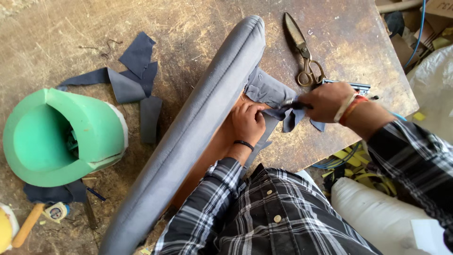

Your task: The person uses a staple remover to pull staples from the underside of a chair cushion. They work along the edges and corners of the cushion, removing the grey fabric from the wooden base.

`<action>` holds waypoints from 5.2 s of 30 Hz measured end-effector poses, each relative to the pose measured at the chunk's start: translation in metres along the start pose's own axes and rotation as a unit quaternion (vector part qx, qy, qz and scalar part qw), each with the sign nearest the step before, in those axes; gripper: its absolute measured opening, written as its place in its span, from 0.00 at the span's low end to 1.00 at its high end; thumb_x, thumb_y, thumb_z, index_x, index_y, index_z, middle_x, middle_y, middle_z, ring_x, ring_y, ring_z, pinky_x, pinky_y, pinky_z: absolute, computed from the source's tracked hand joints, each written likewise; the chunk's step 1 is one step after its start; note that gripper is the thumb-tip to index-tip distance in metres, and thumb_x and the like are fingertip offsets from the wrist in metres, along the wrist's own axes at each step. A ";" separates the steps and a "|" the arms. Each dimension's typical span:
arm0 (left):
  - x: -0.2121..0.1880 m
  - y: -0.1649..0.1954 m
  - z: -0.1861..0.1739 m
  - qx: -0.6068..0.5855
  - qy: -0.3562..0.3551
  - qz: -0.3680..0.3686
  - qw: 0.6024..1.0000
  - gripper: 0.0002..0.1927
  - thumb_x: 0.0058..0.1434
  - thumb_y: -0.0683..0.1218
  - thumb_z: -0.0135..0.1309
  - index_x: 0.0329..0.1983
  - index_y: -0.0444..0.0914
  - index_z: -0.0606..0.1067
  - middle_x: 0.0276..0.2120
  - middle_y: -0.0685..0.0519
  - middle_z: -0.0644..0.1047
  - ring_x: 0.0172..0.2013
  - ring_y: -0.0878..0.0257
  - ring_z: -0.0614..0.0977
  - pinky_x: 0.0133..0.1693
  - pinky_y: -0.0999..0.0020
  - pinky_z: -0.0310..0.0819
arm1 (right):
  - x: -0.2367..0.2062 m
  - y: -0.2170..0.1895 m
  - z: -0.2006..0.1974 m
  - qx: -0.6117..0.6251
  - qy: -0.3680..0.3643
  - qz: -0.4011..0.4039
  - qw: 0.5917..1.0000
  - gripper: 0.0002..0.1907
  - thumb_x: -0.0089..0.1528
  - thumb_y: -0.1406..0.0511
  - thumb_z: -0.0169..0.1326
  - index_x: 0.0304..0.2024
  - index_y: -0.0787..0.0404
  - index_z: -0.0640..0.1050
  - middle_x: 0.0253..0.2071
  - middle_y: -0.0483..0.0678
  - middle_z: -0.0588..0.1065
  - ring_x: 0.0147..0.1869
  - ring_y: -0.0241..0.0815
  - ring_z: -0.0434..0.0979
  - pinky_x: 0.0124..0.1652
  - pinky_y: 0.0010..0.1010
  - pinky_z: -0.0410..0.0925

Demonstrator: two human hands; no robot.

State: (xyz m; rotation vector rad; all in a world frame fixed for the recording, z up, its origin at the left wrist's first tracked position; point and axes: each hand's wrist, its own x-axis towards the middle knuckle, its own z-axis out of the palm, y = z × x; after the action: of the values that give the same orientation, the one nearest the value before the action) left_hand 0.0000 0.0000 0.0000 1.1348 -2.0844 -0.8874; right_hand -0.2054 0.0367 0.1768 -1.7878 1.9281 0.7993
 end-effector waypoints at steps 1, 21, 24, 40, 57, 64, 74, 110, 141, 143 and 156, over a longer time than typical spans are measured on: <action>0.002 -0.006 -0.004 -0.015 -0.027 -0.012 0.999 0.07 0.58 0.40 0.54 0.38 0.44 0.80 0.42 0.54 0.80 0.46 0.52 0.79 0.52 0.53 0.70 | 0.006 -0.003 -0.005 -0.026 -0.017 -0.018 0.999 0.19 0.59 0.56 0.54 0.53 0.40 0.80 0.34 0.49 0.81 0.39 0.52 0.83 0.37 0.42 0.75; -0.026 -0.052 -0.055 0.020 -0.026 0.038 0.999 0.08 0.57 0.37 0.53 0.40 0.36 0.75 0.56 0.43 0.76 0.62 0.45 0.74 0.62 0.54 0.69 | 0.114 0.020 0.056 0.314 -0.173 -0.014 0.933 0.17 0.62 0.56 0.59 0.53 0.46 0.84 0.32 0.50 0.84 0.29 0.39 0.80 0.32 0.36 0.75; -0.026 -0.070 -0.056 0.011 -0.023 0.026 0.999 0.07 0.56 0.37 0.53 0.38 0.37 0.75 0.53 0.44 0.78 0.60 0.46 0.76 0.62 0.53 0.70 | 0.101 0.015 0.102 0.337 -0.044 -0.074 0.937 0.19 0.60 0.56 0.59 0.53 0.46 0.84 0.33 0.44 0.85 0.29 0.36 0.81 0.33 0.34 0.76; -0.049 -0.055 -0.046 0.080 -0.015 0.067 0.994 0.10 0.55 0.37 0.53 0.40 0.36 0.77 0.58 0.42 0.75 0.65 0.46 0.71 0.64 0.54 0.69 | 0.071 -0.008 0.081 0.337 -0.041 0.016 0.941 0.18 0.59 0.55 0.61 0.49 0.53 0.87 0.32 0.52 0.84 0.32 0.46 0.82 0.39 0.39 0.75; -0.016 -0.051 -0.041 0.097 0.034 -0.036 0.994 0.07 0.57 0.36 0.51 0.34 0.38 0.79 0.54 0.50 0.81 0.60 0.55 0.79 0.59 0.62 0.76 | 0.068 -0.036 0.206 0.617 0.252 -0.145 0.731 0.28 0.65 0.59 0.59 0.64 0.66 0.72 0.52 0.60 0.80 0.55 0.51 0.80 0.53 0.35 0.70; -0.034 -0.014 -0.020 0.201 0.034 0.015 0.979 0.11 0.62 0.36 0.50 0.41 0.42 0.81 0.62 0.53 0.77 0.66 0.57 0.74 0.69 0.59 0.66 | 0.030 0.073 0.155 0.435 -0.004 -0.106 0.894 0.28 0.61 0.57 0.57 0.64 0.54 0.77 0.35 0.54 0.83 0.35 0.44 0.81 0.38 0.36 0.73; -0.075 -0.014 -0.034 0.241 0.009 -0.051 0.969 0.21 0.68 0.44 0.47 0.64 0.45 0.75 0.69 0.52 0.69 0.71 0.55 0.64 0.72 0.55 0.50 | 0.066 -0.010 -0.003 -0.081 -0.019 -0.230 0.970 0.24 0.65 0.51 0.51 0.65 0.39 0.72 0.32 0.53 0.82 0.35 0.45 0.82 0.38 0.38 0.75; -0.067 -0.047 -0.070 0.154 -0.020 -0.114 0.981 0.20 0.69 0.43 0.49 0.64 0.50 0.74 0.70 0.57 0.67 0.72 0.57 0.60 0.73 0.57 0.46 | 0.037 -0.039 0.144 0.386 0.082 -0.296 0.870 0.29 0.55 0.59 0.60 0.59 0.54 0.73 0.26 0.55 0.78 0.28 0.51 0.79 0.31 0.41 0.70; -0.099 -0.089 -0.069 0.217 0.230 -0.182 0.931 0.18 0.52 0.35 0.57 0.45 0.42 0.83 0.59 0.52 0.78 0.59 0.58 0.78 0.62 0.57 0.67 | 0.110 -0.082 0.074 0.214 0.070 -0.324 0.919 0.19 0.58 0.57 0.60 0.50 0.56 0.81 0.29 0.53 0.82 0.28 0.49 0.83 0.33 0.38 0.74; -0.098 -0.090 -0.072 0.240 0.237 -0.167 0.927 0.17 0.53 0.35 0.57 0.45 0.43 0.83 0.59 0.52 0.78 0.59 0.58 0.78 0.62 0.57 0.67 | 0.105 -0.086 0.074 0.250 0.109 -0.360 0.892 0.19 0.57 0.57 0.60 0.48 0.58 0.80 0.31 0.52 0.83 0.30 0.49 0.84 0.34 0.39 0.76; -0.090 -0.085 -0.069 0.244 0.243 -0.186 0.920 0.11 0.59 0.39 0.57 0.43 0.44 0.82 0.55 0.54 0.81 0.58 0.60 0.80 0.63 0.55 0.69 | 0.107 -0.089 0.053 0.140 0.033 -0.295 0.945 0.17 0.62 0.51 0.55 0.50 0.48 0.79 0.28 0.50 0.82 0.29 0.54 0.82 0.34 0.45 0.74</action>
State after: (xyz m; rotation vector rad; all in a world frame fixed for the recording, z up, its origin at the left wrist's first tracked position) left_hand 0.1330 0.0247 -0.0420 1.8414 -1.7301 -0.1809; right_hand -0.1337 -0.0133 0.0563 -2.0544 1.3256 0.2466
